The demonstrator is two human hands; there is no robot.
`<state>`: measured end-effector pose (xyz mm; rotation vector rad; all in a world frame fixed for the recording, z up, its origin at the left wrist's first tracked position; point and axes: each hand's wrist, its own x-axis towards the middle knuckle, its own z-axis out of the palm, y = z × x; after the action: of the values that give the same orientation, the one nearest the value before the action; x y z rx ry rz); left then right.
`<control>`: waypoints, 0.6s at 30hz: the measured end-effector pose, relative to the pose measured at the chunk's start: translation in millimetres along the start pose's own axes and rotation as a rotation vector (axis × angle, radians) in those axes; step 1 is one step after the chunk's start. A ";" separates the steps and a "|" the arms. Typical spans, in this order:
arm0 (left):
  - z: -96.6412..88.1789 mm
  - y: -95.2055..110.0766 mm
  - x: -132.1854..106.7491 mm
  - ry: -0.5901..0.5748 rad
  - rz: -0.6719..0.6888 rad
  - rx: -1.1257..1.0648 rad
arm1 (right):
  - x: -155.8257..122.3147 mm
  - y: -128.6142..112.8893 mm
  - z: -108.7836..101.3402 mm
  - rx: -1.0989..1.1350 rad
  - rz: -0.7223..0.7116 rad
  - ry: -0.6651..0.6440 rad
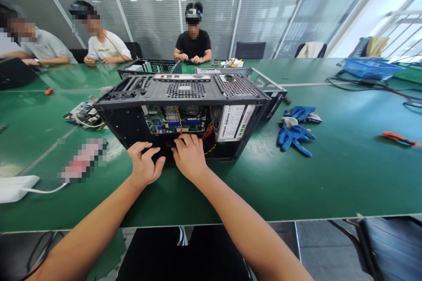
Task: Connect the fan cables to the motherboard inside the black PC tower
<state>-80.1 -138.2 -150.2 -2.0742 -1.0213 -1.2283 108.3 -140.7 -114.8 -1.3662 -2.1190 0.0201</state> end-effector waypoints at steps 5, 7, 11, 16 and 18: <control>-3.2 0.2 -0.7 -0.090 0.020 -0.015 | 29.5 3.6 31.3 -0.076 0.057 -0.215; -3.4 3.0 -1.8 -0.125 0.013 -0.028 | 34.1 5.4 40.1 -0.085 0.061 -0.281; -3.7 11.7 -2.5 -0.165 -0.001 -0.051 | 41.0 3.8 47.7 -0.080 0.106 -0.394; -2.4 16.1 -0.1 -0.173 -0.019 -0.078 | 36.5 1.7 38.1 -0.118 0.040 -0.339; -0.6 16.7 4.7 -0.139 -0.057 -0.097 | 28.8 4.0 29.7 -0.106 0.020 -0.296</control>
<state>-65.5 -146.8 -146.6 -2.2460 -1.1097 -1.1967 88.7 -105.9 -126.4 -1.5251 -2.3786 0.1269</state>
